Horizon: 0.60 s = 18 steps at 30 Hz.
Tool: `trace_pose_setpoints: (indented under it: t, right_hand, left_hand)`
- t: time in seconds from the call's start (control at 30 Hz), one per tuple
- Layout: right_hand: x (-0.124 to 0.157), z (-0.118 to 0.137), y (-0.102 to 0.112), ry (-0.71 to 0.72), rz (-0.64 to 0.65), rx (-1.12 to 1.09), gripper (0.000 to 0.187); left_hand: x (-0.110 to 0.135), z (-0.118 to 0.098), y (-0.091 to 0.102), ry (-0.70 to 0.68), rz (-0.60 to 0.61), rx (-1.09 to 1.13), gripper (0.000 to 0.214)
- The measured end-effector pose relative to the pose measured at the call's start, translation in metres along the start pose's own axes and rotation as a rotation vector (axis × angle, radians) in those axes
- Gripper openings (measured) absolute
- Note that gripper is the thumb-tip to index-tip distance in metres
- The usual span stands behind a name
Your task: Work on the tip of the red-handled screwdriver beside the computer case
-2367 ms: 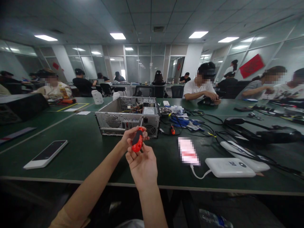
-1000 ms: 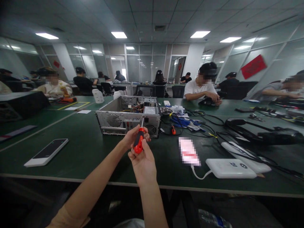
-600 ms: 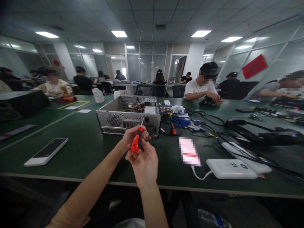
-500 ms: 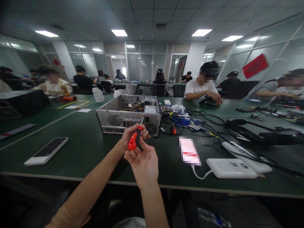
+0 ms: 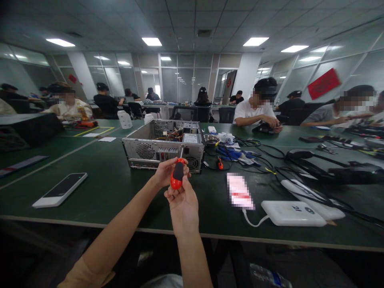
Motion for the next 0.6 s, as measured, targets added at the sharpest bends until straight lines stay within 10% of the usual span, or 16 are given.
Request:
trace_pose_setpoints:
  t: [0.33,0.6]
  right_hand:
    - [0.001,-0.010,-0.005,-0.264,0.169,0.047,0.034]
    - [-0.003,-0.002,-0.002,-0.134,0.090,-0.015,0.019]
  left_hand:
    - [0.004,-0.003,-0.004,-0.043,0.010,0.018,0.027]
    - [0.000,-0.002,-0.002,-0.014,0.016,0.029,0.028]
Point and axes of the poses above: each hand's wrist, its own x-axis away from the middle knuckle, its own y-axis out of the back of the hand, z = x × y, the point moved 5 cm from there along -x, towards the middle knuckle, and after that the axes turned 10 degrees about -z, right-handed, at the moved point
